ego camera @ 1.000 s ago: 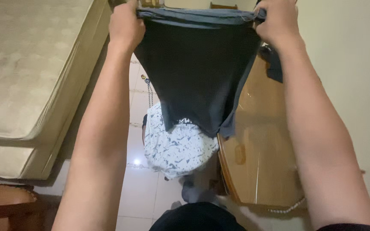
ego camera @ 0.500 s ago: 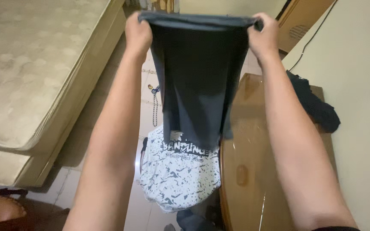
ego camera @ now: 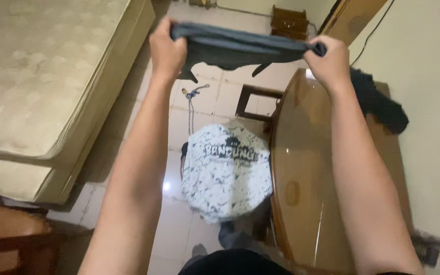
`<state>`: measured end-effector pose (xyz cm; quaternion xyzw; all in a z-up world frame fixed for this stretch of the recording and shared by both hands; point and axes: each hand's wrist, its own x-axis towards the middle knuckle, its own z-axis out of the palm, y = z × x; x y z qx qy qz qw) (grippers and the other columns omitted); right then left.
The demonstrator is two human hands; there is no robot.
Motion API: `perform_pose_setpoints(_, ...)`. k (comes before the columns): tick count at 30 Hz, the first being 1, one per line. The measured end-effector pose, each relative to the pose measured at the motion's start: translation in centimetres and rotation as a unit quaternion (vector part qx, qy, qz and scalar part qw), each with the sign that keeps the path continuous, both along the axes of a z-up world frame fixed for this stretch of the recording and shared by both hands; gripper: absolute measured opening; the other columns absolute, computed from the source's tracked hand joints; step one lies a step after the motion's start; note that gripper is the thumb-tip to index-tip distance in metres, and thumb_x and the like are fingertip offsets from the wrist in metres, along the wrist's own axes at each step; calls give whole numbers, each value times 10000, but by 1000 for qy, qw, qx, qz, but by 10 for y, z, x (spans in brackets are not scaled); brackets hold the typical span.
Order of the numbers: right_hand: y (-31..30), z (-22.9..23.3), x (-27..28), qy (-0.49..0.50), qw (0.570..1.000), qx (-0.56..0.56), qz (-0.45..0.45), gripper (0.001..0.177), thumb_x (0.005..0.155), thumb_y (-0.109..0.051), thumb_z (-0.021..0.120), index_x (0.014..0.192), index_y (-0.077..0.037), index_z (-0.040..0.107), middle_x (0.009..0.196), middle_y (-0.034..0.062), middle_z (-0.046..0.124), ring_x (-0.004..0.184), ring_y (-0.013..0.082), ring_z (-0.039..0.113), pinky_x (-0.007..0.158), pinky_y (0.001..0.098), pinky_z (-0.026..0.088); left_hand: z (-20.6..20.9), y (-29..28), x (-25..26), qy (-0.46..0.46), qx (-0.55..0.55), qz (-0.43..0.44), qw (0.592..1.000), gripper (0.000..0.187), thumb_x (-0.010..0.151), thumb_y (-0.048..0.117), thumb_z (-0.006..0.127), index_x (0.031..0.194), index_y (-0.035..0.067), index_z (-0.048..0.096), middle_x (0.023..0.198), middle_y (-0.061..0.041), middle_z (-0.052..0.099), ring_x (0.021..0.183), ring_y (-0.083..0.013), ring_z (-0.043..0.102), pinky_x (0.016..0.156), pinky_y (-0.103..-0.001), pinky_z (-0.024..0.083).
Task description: The person irons a gray t-shirt on a wooden table, then flips it over and smooths it. They then pick up a black t-shirt, lay it flat, and iron it thoroughly. The person uses a handheld iron and handles the shirts by hand.
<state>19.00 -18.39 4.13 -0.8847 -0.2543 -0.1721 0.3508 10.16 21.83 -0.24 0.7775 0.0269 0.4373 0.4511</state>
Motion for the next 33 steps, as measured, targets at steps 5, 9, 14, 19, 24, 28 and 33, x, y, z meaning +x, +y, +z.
perform_pose_setpoints(5, -24, -66, -89, 40, 994, -69, -72, 228, 836, -125, 782, 1056, -67, 788, 885, 145, 750, 773, 234, 722, 732, 369, 555, -70, -20, -106, 108, 98, 5, 989, 221, 765, 147, 664, 951, 36, 709, 919, -241, 698, 925, -430, 644, 826, -511, 506)
perform_pose_setpoints(9, -38, -132, -153, 100, 987, -97, -86, 197, 843, -156, 804, 1018, -68, 778, 870, 157, 748, 768, 258, 716, 734, 395, 559, -134, -45, -185, 136, 160, 19, 978, 243, 651, 182, 716, 853, 47, 714, 829, -224, 676, 876, -442, 609, 787, -558, 450)
perform_pose_setpoints(14, -48, -208, -212, 261, 939, -187, -126, 180, 848, -210, 796, 959, -71, 771, 878, 159, 754, 820, 292, 727, 736, 436, 560, -195, -69, -249, 279, 132, -72, 948, 232, 727, 216, 713, 857, 28, 672, 877, -239, 691, 907, -446, 640, 850, -548, 494)
perform_pose_setpoints(19, -61, -255, -259, 287, 912, -253, -146, 293, 808, -227, 827, 1038, -52, 786, 972, 209, 767, 916, 358, 733, 863, 443, 556, -232, -85, -296, 360, 128, -154, 911, 306, 734, 203, 724, 961, 14, 644, 934, -267, 702, 927, -474, 657, 829, -540, 529)
perform_pose_setpoints(24, -78, -299, -295, 331, 888, -288, -135, 338, 788, -201, 819, 1094, -69, 764, 1058, 214, 749, 987, 369, 727, 922, 444, 564, -264, -92, -325, 440, 150, -167, 869, 257, 792, 133, 674, 1028, 39, 633, 976, -239, 715, 957, -464, 658, 854, -541, 530)
perform_pose_setpoints(28, -83, -337, -321, 348, 858, -365, -101, 236, 801, -149, 771, 1032, -108, 793, 1094, 185, 752, 1046, 371, 715, 975, 453, 550, -299, -94, -338, 469, 201, -174, 842, 242, 778, 85, 645, 1020, 74, 652, 1004, -223, 720, 965, -437, 675, 847, -535, 530)
perform_pose_setpoints(33, -91, -383, -358, 363, 850, -366, -111, 221, 831, -99, 696, 1032, -98, 788, 1119, 200, 743, 1098, 386, 700, 982, 465, 545, -349, -104, -357, 486, 267, -151, 818, 209, 764, 102, 649, 970, 69, 654, 974, -182, 734, 979, -379, 701, 888, -529, 512)
